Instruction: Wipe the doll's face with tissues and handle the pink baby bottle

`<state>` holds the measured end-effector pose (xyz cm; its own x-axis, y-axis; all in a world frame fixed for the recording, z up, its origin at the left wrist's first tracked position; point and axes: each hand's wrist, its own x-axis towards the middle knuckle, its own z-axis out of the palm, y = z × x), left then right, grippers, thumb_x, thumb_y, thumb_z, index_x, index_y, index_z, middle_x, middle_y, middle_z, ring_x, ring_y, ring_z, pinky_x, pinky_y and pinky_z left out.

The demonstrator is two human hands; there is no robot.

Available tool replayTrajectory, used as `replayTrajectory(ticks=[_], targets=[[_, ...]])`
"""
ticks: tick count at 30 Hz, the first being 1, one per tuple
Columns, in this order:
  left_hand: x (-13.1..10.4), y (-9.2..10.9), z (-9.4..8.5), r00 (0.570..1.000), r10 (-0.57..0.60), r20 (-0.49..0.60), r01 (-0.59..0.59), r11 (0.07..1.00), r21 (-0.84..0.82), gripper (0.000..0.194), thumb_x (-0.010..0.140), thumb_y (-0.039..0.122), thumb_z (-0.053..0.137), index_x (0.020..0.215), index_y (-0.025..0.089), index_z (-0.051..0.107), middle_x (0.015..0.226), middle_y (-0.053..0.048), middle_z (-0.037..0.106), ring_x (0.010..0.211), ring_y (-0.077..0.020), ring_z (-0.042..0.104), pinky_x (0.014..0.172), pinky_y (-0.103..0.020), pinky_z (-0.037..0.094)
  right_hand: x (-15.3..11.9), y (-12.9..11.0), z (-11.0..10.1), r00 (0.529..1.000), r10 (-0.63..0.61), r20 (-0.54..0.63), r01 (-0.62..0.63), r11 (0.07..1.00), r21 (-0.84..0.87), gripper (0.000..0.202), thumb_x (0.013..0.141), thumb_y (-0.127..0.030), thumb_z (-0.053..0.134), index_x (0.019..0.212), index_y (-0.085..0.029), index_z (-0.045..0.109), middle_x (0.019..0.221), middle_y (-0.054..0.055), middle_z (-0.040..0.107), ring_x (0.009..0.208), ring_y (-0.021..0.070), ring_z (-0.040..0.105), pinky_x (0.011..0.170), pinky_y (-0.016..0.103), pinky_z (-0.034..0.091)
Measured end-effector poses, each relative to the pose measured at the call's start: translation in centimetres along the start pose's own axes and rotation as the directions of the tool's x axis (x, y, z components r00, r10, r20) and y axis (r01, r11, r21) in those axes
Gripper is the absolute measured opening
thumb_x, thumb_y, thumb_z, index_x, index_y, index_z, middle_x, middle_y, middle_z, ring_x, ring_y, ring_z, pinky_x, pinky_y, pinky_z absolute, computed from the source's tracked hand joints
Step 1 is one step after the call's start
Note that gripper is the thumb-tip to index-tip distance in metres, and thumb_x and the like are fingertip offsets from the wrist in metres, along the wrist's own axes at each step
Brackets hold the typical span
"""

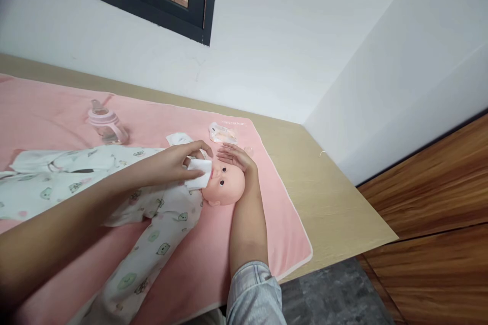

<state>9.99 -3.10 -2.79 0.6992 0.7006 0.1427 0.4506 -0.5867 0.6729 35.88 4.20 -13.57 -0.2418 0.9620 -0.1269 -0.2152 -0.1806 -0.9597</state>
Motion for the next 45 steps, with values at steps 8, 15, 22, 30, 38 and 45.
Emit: replayTrajectory(ticks=[8,15,22,30,38,45], targets=[[-0.1,0.4,-0.6,0.992,0.082,0.091,-0.078,0.996,-0.047,0.033,0.076,0.017,0.050,0.104,0.023,0.066,0.098,0.002,0.067,0.077,-0.0173,0.060,0.067,-0.025,0.041,0.1,0.0,0.0,1.000,0.010,-0.014,-0.010,1.000,-0.003,0.039,0.083,-0.026,0.072,0.119,-0.023,0.058,0.121,0.006,0.071,0.114,0.0220,0.068,0.112,0.044,0.048],[-0.1,0.3,0.1,0.993,0.059,0.101,-0.054,0.997,-0.052,0.021,0.079,0.023,0.054,0.094,0.023,0.068,0.090,0.002,0.069,0.078,-0.0193,0.062,0.065,-0.026,0.041,0.6,0.4,-0.5,1.000,-0.017,0.003,0.017,1.000,0.001,0.034,0.080,-0.025,0.073,0.111,-0.022,0.060,0.110,0.005,0.074,0.115,0.0204,0.067,0.112,0.043,0.048],[0.3,-0.1,0.9,0.995,0.075,0.072,-0.074,0.997,-0.019,0.019,0.079,0.022,0.053,0.093,0.023,0.067,0.095,0.002,0.071,0.086,-0.0215,0.065,0.072,-0.029,0.044,0.2,-0.1,0.2,0.999,0.011,-0.048,-0.011,1.000,-0.004,0.040,0.077,-0.025,0.075,0.114,-0.022,0.060,0.104,0.004,0.075,0.109,0.0204,0.069,0.108,0.042,0.050],[0.2,0.4,1.1,0.999,0.033,0.022,-0.034,0.998,0.050,0.024,0.076,0.021,0.055,0.098,0.023,0.065,0.098,0.000,0.070,0.088,-0.0224,0.064,0.072,-0.029,0.043,0.9,0.4,-0.7,1.000,0.002,-0.008,-0.002,1.000,0.024,0.034,0.081,-0.025,0.071,0.112,-0.022,0.061,0.104,0.004,0.075,0.107,0.0199,0.070,0.108,0.042,0.051],[0.5,-0.7,0.9,0.999,0.038,-0.026,-0.036,0.996,0.076,0.025,0.076,0.021,0.054,0.100,0.023,0.061,0.098,0.000,0.068,0.090,-0.0225,0.063,0.072,-0.030,0.043,1.2,0.9,-1.0,1.000,-0.016,0.012,0.016,1.000,0.014,0.034,0.080,-0.025,0.073,0.111,-0.023,0.061,0.112,0.004,0.074,0.115,0.0207,0.067,0.112,0.043,0.048],[0.5,-0.8,1.0,0.997,0.046,-0.061,-0.042,0.997,0.063,0.025,0.078,0.021,0.052,0.101,0.023,0.062,0.100,0.000,0.070,0.086,-0.0221,0.065,0.069,-0.029,0.043,0.3,0.2,-0.1,1.000,0.012,-0.010,-0.012,1.000,0.015,0.038,0.081,-0.025,0.073,0.117,-0.024,0.060,0.120,0.005,0.072,0.112,0.0210,0.068,0.112,0.043,0.048]])
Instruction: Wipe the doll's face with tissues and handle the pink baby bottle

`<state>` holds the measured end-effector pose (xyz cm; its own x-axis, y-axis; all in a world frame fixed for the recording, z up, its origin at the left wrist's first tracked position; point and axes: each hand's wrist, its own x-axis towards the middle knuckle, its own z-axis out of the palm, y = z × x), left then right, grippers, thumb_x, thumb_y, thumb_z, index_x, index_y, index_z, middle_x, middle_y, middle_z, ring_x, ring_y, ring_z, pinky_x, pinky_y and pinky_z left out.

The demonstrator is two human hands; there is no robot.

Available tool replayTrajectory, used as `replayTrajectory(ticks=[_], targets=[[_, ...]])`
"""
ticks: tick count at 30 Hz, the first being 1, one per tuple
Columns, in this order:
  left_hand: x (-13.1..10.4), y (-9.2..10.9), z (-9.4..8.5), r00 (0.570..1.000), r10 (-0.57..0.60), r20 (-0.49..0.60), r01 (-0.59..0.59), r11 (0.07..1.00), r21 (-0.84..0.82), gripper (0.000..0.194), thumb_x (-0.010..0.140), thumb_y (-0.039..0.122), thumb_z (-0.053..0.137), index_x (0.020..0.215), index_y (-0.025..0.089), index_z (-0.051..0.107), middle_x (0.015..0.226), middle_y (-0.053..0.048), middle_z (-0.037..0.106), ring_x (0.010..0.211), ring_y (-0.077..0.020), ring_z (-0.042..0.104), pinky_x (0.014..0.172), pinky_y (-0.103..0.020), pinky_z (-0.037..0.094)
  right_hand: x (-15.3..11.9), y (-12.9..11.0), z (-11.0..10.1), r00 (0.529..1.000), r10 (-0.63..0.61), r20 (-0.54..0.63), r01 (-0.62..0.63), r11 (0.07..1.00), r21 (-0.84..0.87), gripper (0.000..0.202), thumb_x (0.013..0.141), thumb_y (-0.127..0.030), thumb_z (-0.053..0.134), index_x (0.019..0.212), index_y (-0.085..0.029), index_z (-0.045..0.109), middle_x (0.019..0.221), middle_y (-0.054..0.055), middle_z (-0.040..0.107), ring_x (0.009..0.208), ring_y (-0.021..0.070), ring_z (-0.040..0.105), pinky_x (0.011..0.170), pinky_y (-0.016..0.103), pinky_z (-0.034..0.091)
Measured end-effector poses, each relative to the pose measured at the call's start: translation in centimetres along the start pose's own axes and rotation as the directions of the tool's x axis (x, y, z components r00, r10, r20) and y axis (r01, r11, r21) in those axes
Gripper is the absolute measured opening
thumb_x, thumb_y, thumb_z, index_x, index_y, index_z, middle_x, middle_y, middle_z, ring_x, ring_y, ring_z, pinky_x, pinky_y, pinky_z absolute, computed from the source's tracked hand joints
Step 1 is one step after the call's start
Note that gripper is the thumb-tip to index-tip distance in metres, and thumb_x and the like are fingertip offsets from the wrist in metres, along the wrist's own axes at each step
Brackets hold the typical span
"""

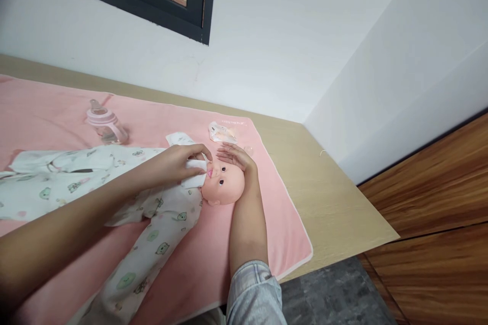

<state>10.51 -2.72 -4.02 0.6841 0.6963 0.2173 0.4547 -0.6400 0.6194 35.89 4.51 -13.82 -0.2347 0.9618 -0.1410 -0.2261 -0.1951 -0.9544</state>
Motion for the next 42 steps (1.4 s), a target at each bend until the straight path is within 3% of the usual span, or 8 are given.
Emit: replayTrajectory(ticks=[7,29,37,42], targets=[[0.2,-0.1,0.4,0.997,0.005,-0.074,-0.005,1.000,-0.001,0.027,0.080,0.023,0.052,0.105,0.023,0.062,0.109,0.000,0.070,0.099,-0.0242,0.064,0.080,-0.031,0.045,0.0,0.0,0.1,1.000,-0.001,0.004,0.001,1.000,0.010,0.041,0.079,-0.026,0.075,0.117,-0.023,0.060,0.122,0.006,0.071,0.115,0.0219,0.067,0.113,0.044,0.047],[0.4,0.9,0.8,0.988,-0.019,-0.153,0.031,0.996,0.082,0.026,0.084,0.022,0.053,0.108,0.021,0.064,0.109,-0.003,0.072,0.097,-0.0260,0.066,0.079,-0.032,0.046,0.0,-0.2,0.1,1.000,-0.012,0.016,0.012,1.000,-0.015,0.038,0.081,-0.026,0.072,0.117,-0.022,0.061,0.121,0.006,0.071,0.116,0.0229,0.066,0.113,0.045,0.047],[0.1,1.1,0.7,0.988,0.000,-0.157,-0.013,0.996,-0.084,0.023,0.083,0.026,0.062,0.105,0.022,0.065,0.106,0.000,0.072,0.102,-0.0230,0.065,0.083,-0.029,0.047,-0.5,-0.4,0.5,1.000,0.005,-0.004,-0.006,1.000,-0.019,0.038,0.081,-0.027,0.072,0.117,-0.022,0.060,0.117,0.005,0.072,0.113,0.0236,0.068,0.110,0.045,0.049],[0.0,1.5,1.2,0.990,-0.006,-0.143,-0.008,0.996,-0.094,0.021,0.082,0.022,0.062,0.103,0.023,0.066,0.104,0.002,0.072,0.099,-0.0213,0.066,0.083,-0.027,0.048,-1.0,-0.8,1.1,0.999,0.025,-0.043,-0.026,0.999,-0.034,0.045,0.078,-0.028,0.075,0.119,-0.024,0.058,0.117,0.005,0.072,0.111,0.0230,0.068,0.106,0.044,0.052]])
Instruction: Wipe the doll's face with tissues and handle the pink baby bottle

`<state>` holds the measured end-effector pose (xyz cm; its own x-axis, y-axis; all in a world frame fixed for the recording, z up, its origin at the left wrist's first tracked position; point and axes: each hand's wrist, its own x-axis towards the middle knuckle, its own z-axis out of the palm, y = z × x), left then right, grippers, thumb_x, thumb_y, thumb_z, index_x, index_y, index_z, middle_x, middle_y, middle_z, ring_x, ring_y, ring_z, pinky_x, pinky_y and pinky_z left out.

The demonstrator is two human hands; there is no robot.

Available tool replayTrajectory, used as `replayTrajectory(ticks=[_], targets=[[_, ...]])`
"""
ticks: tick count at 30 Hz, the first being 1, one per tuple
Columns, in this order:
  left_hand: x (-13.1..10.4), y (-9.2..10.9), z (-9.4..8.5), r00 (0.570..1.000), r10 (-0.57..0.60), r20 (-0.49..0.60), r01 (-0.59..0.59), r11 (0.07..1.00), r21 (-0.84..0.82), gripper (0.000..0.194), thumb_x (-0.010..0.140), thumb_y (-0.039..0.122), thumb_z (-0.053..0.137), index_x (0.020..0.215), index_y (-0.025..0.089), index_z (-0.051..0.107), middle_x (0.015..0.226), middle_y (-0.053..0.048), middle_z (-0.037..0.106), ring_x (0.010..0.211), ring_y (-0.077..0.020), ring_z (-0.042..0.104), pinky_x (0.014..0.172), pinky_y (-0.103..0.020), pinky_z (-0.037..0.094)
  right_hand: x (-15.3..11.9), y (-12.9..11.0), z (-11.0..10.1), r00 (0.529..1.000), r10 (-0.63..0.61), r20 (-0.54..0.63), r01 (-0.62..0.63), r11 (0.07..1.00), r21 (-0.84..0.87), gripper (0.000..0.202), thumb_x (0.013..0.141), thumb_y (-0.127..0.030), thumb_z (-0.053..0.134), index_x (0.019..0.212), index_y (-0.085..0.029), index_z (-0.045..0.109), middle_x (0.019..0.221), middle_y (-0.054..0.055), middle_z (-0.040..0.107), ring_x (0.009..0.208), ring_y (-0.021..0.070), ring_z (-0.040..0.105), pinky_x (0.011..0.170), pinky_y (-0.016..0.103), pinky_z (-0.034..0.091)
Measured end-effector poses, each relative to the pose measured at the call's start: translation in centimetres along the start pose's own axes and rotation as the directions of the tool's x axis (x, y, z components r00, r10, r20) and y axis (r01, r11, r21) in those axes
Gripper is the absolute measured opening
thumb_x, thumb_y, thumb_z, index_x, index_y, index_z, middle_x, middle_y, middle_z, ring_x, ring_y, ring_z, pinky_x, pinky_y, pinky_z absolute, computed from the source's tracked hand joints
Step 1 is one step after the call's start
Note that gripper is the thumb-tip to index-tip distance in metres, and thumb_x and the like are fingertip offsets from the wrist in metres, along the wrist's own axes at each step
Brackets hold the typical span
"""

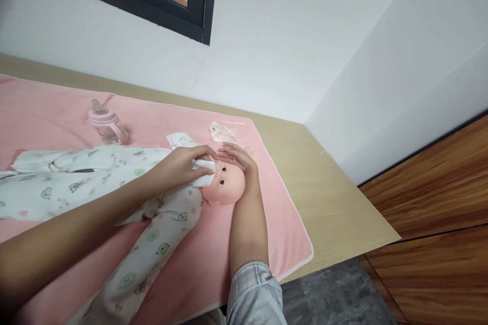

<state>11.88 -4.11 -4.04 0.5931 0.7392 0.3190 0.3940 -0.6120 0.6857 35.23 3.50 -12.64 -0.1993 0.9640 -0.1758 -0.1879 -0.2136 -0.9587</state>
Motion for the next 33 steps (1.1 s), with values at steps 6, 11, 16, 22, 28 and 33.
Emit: replayTrajectory(ticks=[6,11,16,22,28,33], targets=[[0.0,-0.2,0.4,0.999,0.009,-0.054,-0.006,0.999,0.050,0.022,0.083,0.021,0.058,0.104,0.023,0.066,0.104,0.002,0.073,0.095,-0.0207,0.067,0.080,-0.028,0.047,0.3,0.1,-0.2,1.000,-0.012,0.021,0.012,1.000,0.003,0.043,0.078,-0.029,0.075,0.117,-0.023,0.058,0.112,0.004,0.072,0.109,0.0220,0.068,0.102,0.041,0.054],[0.1,-0.4,0.6,0.997,0.006,-0.071,0.000,0.996,0.091,0.025,0.083,0.018,0.056,0.106,0.024,0.065,0.102,0.002,0.073,0.091,-0.0208,0.067,0.075,-0.028,0.045,0.3,0.3,-0.4,0.999,-0.026,0.022,0.027,0.999,-0.022,0.043,0.079,-0.030,0.074,0.119,-0.024,0.058,0.113,0.004,0.073,0.109,0.0222,0.068,0.102,0.042,0.054],[0.2,-0.4,0.4,0.997,0.008,-0.073,0.000,0.993,0.118,0.021,0.083,0.019,0.058,0.104,0.023,0.060,0.101,0.001,0.071,0.089,-0.0205,0.065,0.073,-0.028,0.043,0.7,0.6,-0.8,0.998,-0.041,0.052,0.042,0.999,-0.025,0.041,0.081,-0.031,0.073,0.119,-0.022,0.059,0.117,0.005,0.072,0.111,0.0213,0.069,0.107,0.042,0.052],[0.6,-1.3,-0.4,0.995,0.011,-0.104,0.005,0.988,0.151,0.014,0.082,0.026,0.063,0.092,0.022,0.054,0.083,0.002,0.065,0.072,-0.0190,0.059,0.062,-0.028,0.039,1.1,0.9,-1.1,0.996,-0.073,0.060,0.072,0.997,0.019,0.042,0.077,-0.028,0.077,0.115,-0.021,0.059,0.111,0.006,0.073,0.107,0.0196,0.070,0.107,0.041,0.051],[0.7,-1.6,-2.4,0.987,0.064,-0.147,-0.044,0.990,0.134,0.014,0.085,0.033,0.062,0.090,0.021,0.066,0.094,-0.001,0.073,0.087,-0.0221,0.066,0.074,-0.030,0.044,-0.5,-1.2,-0.7,0.994,-0.110,0.025,0.112,0.992,-0.060,0.051,0.075,-0.031,0.079,0.121,-0.024,0.058,0.118,0.006,0.070,0.109,0.0199,0.069,0.109,0.044,0.049],[0.8,-2.0,-4.2,0.964,0.105,-0.243,-0.075,0.989,0.127,0.020,0.084,0.038,0.064,0.088,0.021,0.072,0.103,-0.003,0.074,0.097,-0.0238,0.067,0.087,-0.033,0.048,-2.5,-6.2,1.1,0.957,-0.264,0.122,0.290,0.901,-0.322,0.046,0.076,-0.039,0.077,0.119,-0.027,0.062,0.135,0.005,0.061,0.118,0.0204,0.063,0.109,0.044,0.047]])
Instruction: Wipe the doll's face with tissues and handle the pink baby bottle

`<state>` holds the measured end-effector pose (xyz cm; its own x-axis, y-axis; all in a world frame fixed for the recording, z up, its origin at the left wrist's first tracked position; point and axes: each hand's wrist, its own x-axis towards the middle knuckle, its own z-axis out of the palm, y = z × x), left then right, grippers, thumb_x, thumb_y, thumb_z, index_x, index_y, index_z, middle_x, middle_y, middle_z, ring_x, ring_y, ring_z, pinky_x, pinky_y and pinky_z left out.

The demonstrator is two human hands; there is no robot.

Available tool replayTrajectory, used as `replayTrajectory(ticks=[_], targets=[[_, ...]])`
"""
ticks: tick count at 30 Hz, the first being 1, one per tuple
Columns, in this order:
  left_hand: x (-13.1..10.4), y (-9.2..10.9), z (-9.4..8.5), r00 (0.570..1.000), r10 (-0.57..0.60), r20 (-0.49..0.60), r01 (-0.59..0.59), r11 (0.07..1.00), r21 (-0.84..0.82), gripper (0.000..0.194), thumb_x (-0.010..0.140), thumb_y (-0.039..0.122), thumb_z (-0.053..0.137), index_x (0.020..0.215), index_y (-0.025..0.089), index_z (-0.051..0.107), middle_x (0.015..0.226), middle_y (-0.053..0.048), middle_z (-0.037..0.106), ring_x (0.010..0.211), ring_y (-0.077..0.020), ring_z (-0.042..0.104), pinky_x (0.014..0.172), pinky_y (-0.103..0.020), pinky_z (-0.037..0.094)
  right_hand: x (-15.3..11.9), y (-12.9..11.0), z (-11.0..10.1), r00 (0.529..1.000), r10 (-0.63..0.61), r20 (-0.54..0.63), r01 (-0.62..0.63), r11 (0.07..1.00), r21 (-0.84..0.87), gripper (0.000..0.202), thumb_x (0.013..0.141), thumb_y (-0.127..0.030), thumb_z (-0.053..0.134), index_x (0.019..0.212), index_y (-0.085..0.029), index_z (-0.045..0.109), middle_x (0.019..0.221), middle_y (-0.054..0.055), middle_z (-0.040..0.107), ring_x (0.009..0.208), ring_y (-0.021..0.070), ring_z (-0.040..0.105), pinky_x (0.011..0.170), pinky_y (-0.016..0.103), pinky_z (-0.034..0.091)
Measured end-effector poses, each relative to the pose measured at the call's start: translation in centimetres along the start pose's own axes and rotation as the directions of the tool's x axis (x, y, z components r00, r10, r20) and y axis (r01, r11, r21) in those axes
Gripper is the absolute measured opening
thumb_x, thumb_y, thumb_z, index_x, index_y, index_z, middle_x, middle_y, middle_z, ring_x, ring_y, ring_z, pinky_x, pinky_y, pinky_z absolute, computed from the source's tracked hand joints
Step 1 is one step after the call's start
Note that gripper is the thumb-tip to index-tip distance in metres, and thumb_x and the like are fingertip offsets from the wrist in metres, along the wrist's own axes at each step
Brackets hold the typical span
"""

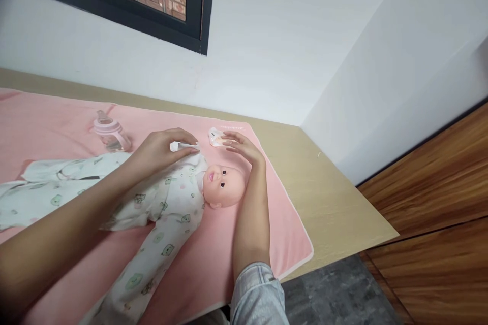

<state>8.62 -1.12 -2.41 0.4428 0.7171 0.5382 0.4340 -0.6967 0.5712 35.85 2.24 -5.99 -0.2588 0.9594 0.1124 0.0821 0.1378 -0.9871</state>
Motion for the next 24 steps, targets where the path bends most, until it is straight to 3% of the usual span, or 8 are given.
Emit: replayTrajectory(ticks=[3,6,9,12,14,19,21,24], targets=[[0.2,-0.9,-0.5,0.999,0.038,-0.034,-0.036,0.998,0.051,0.021,0.085,0.038,0.062,0.089,0.022,0.075,0.116,-0.003,0.071,0.107,-0.0251,0.066,0.093,-0.035,0.048,-0.7,-4.2,1.9,0.976,-0.188,0.109,0.209,0.950,-0.234,0.039,0.080,-0.038,0.073,0.117,-0.026,0.065,0.139,0.005,0.058,0.128,0.0213,0.056,0.111,0.041,0.045],[0.3,-1.5,-0.5,0.998,0.046,-0.043,-0.042,0.995,0.092,0.022,0.087,0.036,0.059,0.090,0.024,0.077,0.127,-0.003,0.067,0.114,-0.0267,0.063,0.097,-0.038,0.047,-1.5,-7.1,4.7,0.946,-0.262,0.191,0.320,0.849,-0.421,0.037,0.084,-0.035,0.067,0.121,-0.029,0.064,0.141,0.003,0.057,0.136,0.0198,0.049,0.116,0.043,0.039],[0.3,-1.8,-0.5,0.997,0.061,-0.053,-0.056,0.993,0.100,0.025,0.087,0.037,0.057,0.091,0.024,0.077,0.130,-0.006,0.064,0.115,-0.0277,0.062,0.101,-0.041,0.047,-1.8,-8.2,7.2,0.932,-0.293,0.213,0.362,0.727,-0.584,0.032,0.084,-0.029,0.067,0.116,-0.027,0.067,0.143,0.004,0.055,0.137,0.0211,0.046,0.118,0.046,0.033],[0.3,-1.6,-0.6,0.995,0.074,-0.061,-0.068,0.994,0.087,0.028,0.088,0.042,0.057,0.092,0.022,0.077,0.126,-0.008,0.065,0.113,-0.0278,0.063,0.100,-0.041,0.048,-1.6,-8.3,8.7,0.930,-0.306,0.203,0.362,0.669,-0.649,0.018,0.083,-0.026,0.068,0.101,-0.025,0.070,0.135,0.006,0.059,0.134,0.0242,0.049,0.117,0.047,0.034],[0.3,-1.5,-0.8,0.997,0.055,-0.060,-0.051,0.995,0.081,0.030,0.088,0.044,0.058,0.092,0.022,0.077,0.125,-0.008,0.066,0.114,-0.0275,0.062,0.100,-0.040,0.048,-1.5,-8.2,9.0,0.938,-0.314,0.149,0.330,0.671,-0.664,0.007,0.084,-0.028,0.067,0.088,-0.024,0.070,0.127,0.006,0.062,0.128,0.0265,0.053,0.114,0.049,0.037],[0.4,-1.7,-1.5,0.999,0.013,-0.051,-0.008,0.995,0.095,0.024,0.088,0.038,0.060,0.101,0.023,0.075,0.127,-0.007,0.065,0.118,-0.0251,0.060,0.105,-0.039,0.044,-1.5,-8.1,8.4,0.953,-0.302,0.027,0.243,0.706,-0.665,0.016,0.083,-0.031,0.067,0.070,-0.022,0.064,0.117,0.005,0.066,0.117,0.0277,0.059,0.107,0.048,0.043],[0.4,-1.9,-2.4,0.998,0.007,-0.062,0.000,0.994,0.113,0.030,0.089,0.037,0.063,0.113,0.022,0.072,0.127,-0.008,0.065,0.120,-0.0251,0.058,0.106,-0.038,0.043,-1.3,-7.8,7.6,0.957,-0.289,-0.028,0.203,0.737,-0.645,0.014,0.081,-0.029,0.068,0.071,-0.021,0.064,0.108,0.005,0.069,0.110,0.0257,0.062,0.102,0.044,0.046],[0.4,-2.3,-4.9,0.989,-0.067,-0.134,0.088,0.984,0.153,0.038,0.089,0.041,0.064,0.120,0.018,0.069,0.128,-0.008,0.065,0.118,-0.0267,0.058,0.104,-0.039,0.045,-0.8,-6.9,5.9,0.957,-0.232,-0.174,0.083,0.793,-0.603,0.015,0.078,-0.032,0.069,0.072,-0.019,0.063,0.086,0.004,0.069,0.082,0.0203,0.065,0.083,0.037,0.052]])
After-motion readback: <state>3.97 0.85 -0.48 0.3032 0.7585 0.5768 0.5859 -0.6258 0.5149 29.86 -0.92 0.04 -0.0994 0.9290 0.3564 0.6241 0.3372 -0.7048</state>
